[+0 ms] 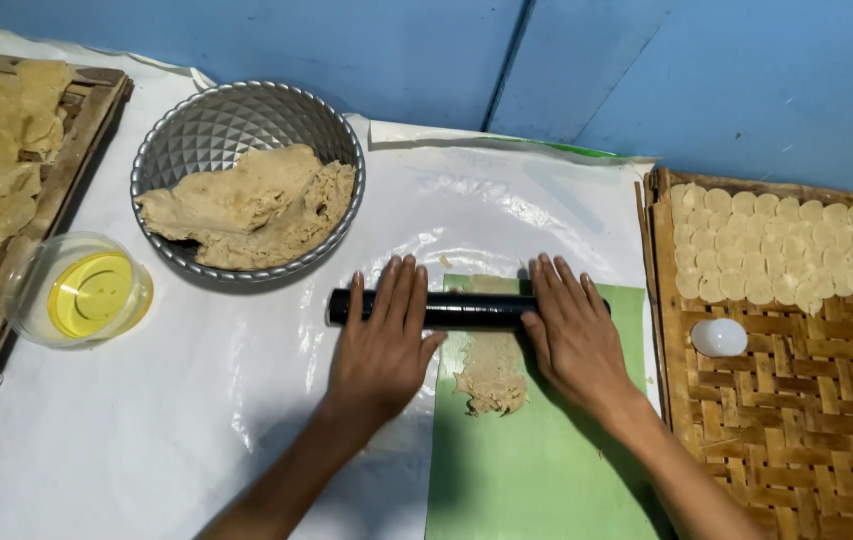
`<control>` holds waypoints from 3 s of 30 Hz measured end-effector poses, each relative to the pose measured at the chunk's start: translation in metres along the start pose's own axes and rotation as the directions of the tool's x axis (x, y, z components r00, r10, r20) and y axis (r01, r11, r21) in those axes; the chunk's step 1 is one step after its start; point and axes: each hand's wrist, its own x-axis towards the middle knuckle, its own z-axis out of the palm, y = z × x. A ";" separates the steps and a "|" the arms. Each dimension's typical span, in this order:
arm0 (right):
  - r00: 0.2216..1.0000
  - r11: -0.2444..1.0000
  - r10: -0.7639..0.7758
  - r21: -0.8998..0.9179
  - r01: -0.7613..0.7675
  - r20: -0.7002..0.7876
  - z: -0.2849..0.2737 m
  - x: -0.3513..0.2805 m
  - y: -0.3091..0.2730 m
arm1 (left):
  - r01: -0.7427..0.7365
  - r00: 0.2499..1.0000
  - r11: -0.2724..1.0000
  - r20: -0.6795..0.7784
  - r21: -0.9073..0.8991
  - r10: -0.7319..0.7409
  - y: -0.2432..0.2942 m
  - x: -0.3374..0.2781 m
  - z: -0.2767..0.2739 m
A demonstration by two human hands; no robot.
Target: Transferring shaped dough pieces to a storage tray and rolling out fresh dough with a rolling pin.
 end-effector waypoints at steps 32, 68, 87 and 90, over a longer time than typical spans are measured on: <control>0.916 0.889 -0.035 0.406 0.211 -0.399 0.008 0.078 -0.012 | 0.372 0.863 0.833 0.483 -0.410 -0.147 -0.029 0.066 -0.079; 0.990 0.925 -0.036 0.379 -0.018 0.135 -0.035 -0.034 -0.044 | 0.453 0.800 -0.058 0.434 -0.890 -0.414 -0.045 0.027 0.001; 0.959 0.939 -0.280 0.193 0.283 -0.045 -0.015 -0.095 -0.055 | 0.604 0.780 0.289 0.478 -0.742 -0.404 -0.036 0.030 -0.021; 0.961 0.941 -0.262 0.197 0.274 -0.083 -0.012 -0.106 -0.043 | 0.602 0.779 0.280 0.472 -0.748 -0.413 -0.036 0.031 -0.023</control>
